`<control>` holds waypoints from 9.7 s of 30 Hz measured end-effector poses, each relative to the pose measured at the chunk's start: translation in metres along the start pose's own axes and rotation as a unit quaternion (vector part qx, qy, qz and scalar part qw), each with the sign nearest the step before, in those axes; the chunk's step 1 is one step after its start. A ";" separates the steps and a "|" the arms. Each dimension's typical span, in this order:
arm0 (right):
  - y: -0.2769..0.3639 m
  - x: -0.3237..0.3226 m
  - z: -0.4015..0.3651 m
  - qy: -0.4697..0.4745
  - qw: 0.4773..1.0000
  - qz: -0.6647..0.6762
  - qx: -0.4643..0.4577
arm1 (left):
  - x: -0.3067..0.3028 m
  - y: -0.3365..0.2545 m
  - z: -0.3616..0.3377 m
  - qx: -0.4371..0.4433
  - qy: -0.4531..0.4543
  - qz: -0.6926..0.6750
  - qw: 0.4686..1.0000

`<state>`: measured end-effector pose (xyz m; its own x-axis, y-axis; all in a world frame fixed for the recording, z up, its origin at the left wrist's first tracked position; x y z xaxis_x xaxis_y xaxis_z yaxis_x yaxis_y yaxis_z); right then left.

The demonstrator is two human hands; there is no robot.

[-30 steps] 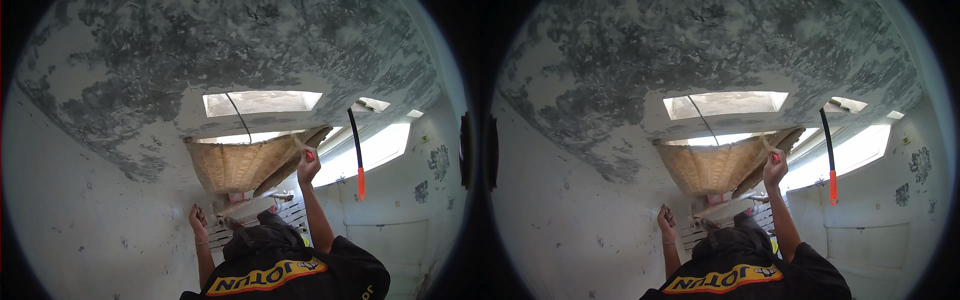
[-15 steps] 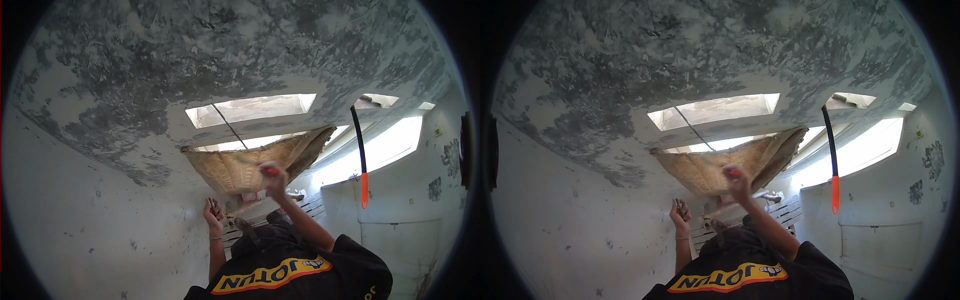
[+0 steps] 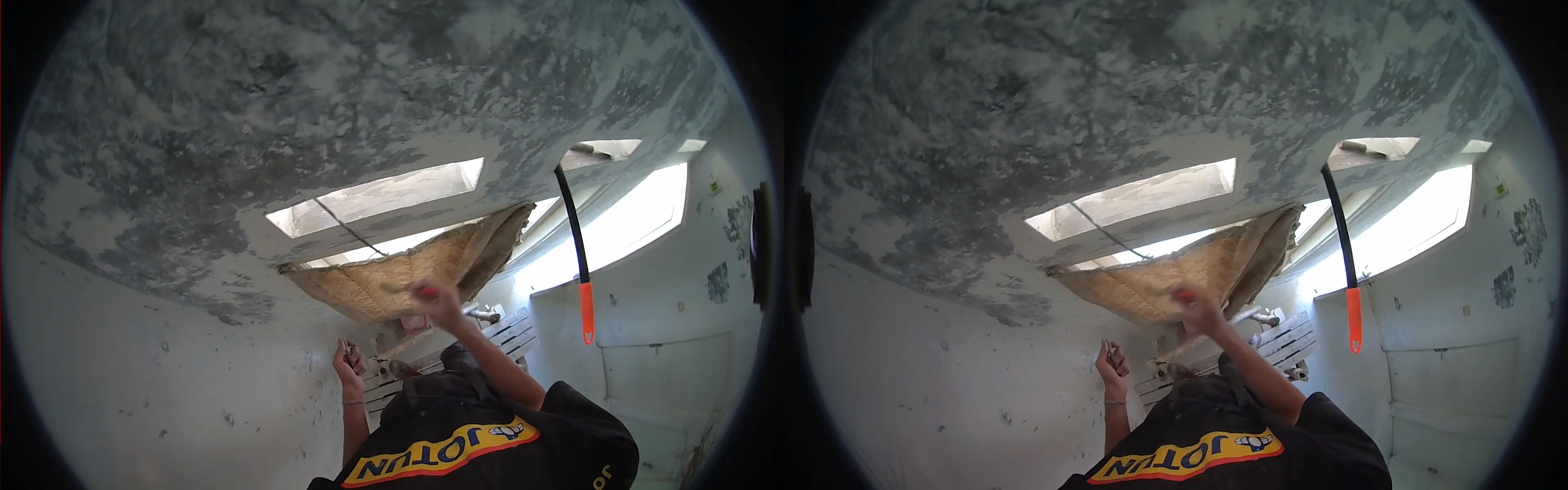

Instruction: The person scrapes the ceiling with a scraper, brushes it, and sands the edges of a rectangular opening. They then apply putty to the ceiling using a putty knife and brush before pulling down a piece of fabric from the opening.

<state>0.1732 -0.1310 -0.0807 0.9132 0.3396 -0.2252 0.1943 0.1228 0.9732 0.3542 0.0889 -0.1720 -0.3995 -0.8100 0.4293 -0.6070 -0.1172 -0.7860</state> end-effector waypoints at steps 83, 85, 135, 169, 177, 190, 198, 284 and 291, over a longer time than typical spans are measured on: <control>0.058 0.014 0.044 -0.039 0.992 -0.118 0.020 | 0.192 0.127 0.030 0.299 0.392 0.696 0.522; 0.050 0.042 0.037 0.037 0.992 -0.121 0.025 | 0.193 0.122 0.028 0.287 0.397 0.703 0.516; 0.033 -0.175 0.026 -0.194 0.968 -0.134 -0.090 | 0.214 0.075 0.013 0.288 0.325 0.649 0.624; -0.067 -0.363 0.012 -0.217 0.951 0.213 0.066 | 0.364 0.107 0.007 0.351 0.344 0.642 0.588; -0.039 -0.342 0.103 -0.061 0.991 0.121 0.013 | 0.403 0.166 -0.005 0.285 0.299 0.650 0.638; -0.053 -0.419 0.137 -0.060 0.991 0.120 -0.024 | 0.401 0.175 -0.017 0.341 0.247 0.641 0.642; -0.049 -0.416 0.130 -0.002 0.981 0.185 -0.049 | 0.409 0.189 -0.018 0.346 0.211 0.578 0.709; -0.317 -0.337 0.030 -0.478 0.822 0.091 0.295 | 0.088 0.226 -0.047 -0.024 0.091 0.313 0.945; -0.357 -0.303 0.023 -0.275 0.884 0.135 0.352 | 0.062 0.238 -0.022 -0.047 0.140 0.366 0.919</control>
<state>-0.1645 -0.2994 -0.3583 0.9587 -0.2616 -0.1117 -0.0604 -0.5709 0.8188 0.1696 0.0240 -0.3228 -0.8777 -0.4704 -0.0917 -0.1561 0.4614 -0.8733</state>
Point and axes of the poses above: each hand's wrist, its own z-axis towards the middle knuckle, its own x-axis out of the palm, y = z × x, the point moved 6 cm from there along z, towards the middle knuckle, and after that the axes turned 14 degrees about x, right-handed, at the moved point
